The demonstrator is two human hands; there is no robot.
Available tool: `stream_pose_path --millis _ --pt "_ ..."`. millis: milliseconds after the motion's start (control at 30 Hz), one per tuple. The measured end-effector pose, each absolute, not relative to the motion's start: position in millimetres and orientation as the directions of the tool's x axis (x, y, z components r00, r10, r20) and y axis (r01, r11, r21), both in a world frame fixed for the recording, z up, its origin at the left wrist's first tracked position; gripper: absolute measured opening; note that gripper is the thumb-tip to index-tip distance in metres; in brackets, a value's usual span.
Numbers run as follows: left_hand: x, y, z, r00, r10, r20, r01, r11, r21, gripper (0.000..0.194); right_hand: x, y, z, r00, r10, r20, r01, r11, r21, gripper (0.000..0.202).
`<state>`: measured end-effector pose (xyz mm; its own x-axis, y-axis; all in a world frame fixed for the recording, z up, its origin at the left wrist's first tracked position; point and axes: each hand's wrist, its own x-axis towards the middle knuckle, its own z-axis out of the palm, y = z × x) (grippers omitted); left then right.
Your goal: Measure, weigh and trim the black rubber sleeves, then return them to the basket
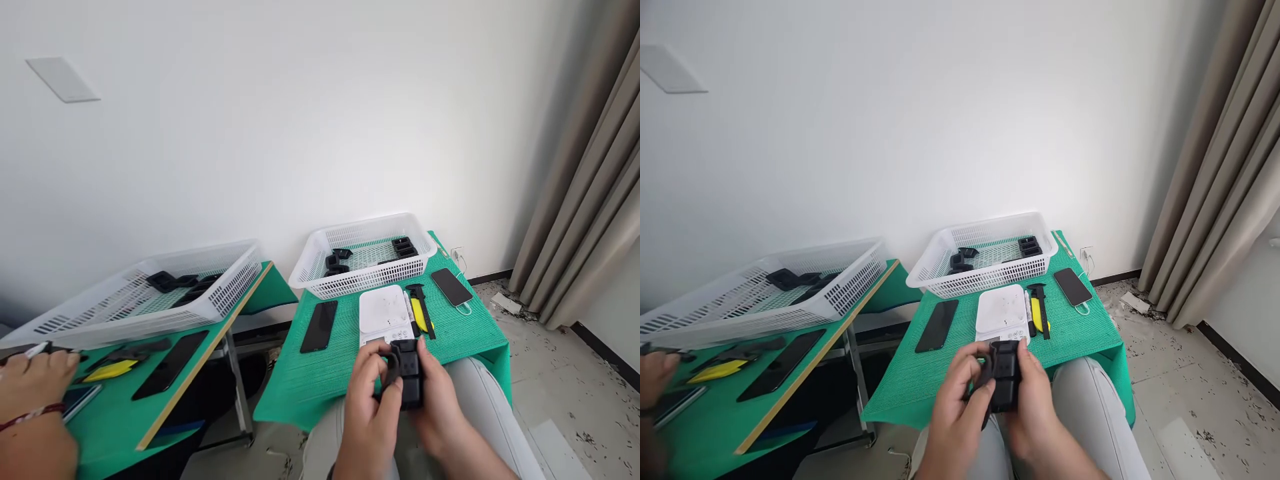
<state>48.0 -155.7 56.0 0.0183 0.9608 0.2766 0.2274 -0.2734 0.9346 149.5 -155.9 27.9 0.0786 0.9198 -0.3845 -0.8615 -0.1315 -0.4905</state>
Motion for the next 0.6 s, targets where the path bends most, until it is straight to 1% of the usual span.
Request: stream_pose_path --millis 33,100,167,233,300,367,400,433,500,567,600 --pt "52 -156 57 -0.011 0.96 0.28 0.204 -0.272 0.941 0.027 144 -161 31 0.078 0.923 -0.376 -0.856 -0.131 -0.5 0.063" --pt "55 -156 56 -0.04 0.968 0.249 0.146 -0.241 0.96 0.044 138 -170 37 0.062 0.934 -0.352 -0.834 -0.145 -0.532 0.065" --pt "55 -160 50 -0.015 0.983 0.183 0.095 -0.181 0.979 0.057 138 -176 44 0.027 0.947 -0.32 -0.802 -0.171 -0.573 0.067" --pt "56 -169 38 -0.015 0.993 0.118 0.052 -0.117 0.992 0.062 143 -180 49 0.014 0.953 -0.302 -0.784 -0.178 -0.595 0.066" --pt "57 -179 25 -0.096 0.993 0.062 0.015 -0.06 0.998 0.066 147 -181 51 0.037 0.953 -0.299 -0.791 -0.155 -0.592 0.063" --pt "57 -185 18 -0.189 0.982 0.003 0.009 -0.002 1.0 0.065 147 -183 47 0.075 0.952 -0.296 -0.792 -0.124 -0.598 0.063" --pt "57 -186 17 -0.203 0.979 -0.004 0.006 0.005 1.0 0.064 146 -184 44 0.083 0.955 -0.285 -0.776 -0.118 -0.62 0.064" --pt "55 -186 19 -0.185 0.983 0.005 0.0 -0.005 1.0 0.064 144 -186 40 0.085 0.959 -0.271 -0.75 -0.118 -0.651 0.066" --pt "53 -185 27 -0.082 0.996 0.026 -0.023 -0.028 0.999 0.066 141 -188 34 0.065 0.97 -0.233 -0.691 -0.125 -0.712 0.065" --pt "53 -186 36 0.064 0.997 0.052 -0.065 -0.048 0.997 0.069 140 -188 33 0.066 0.974 -0.217 -0.689 -0.113 -0.716 0.063" --pt "54 -188 39 0.038 0.996 0.075 -0.101 -0.071 0.992 0.069 140 -187 33 0.084 0.971 -0.226 -0.714 -0.1 -0.693 0.063"
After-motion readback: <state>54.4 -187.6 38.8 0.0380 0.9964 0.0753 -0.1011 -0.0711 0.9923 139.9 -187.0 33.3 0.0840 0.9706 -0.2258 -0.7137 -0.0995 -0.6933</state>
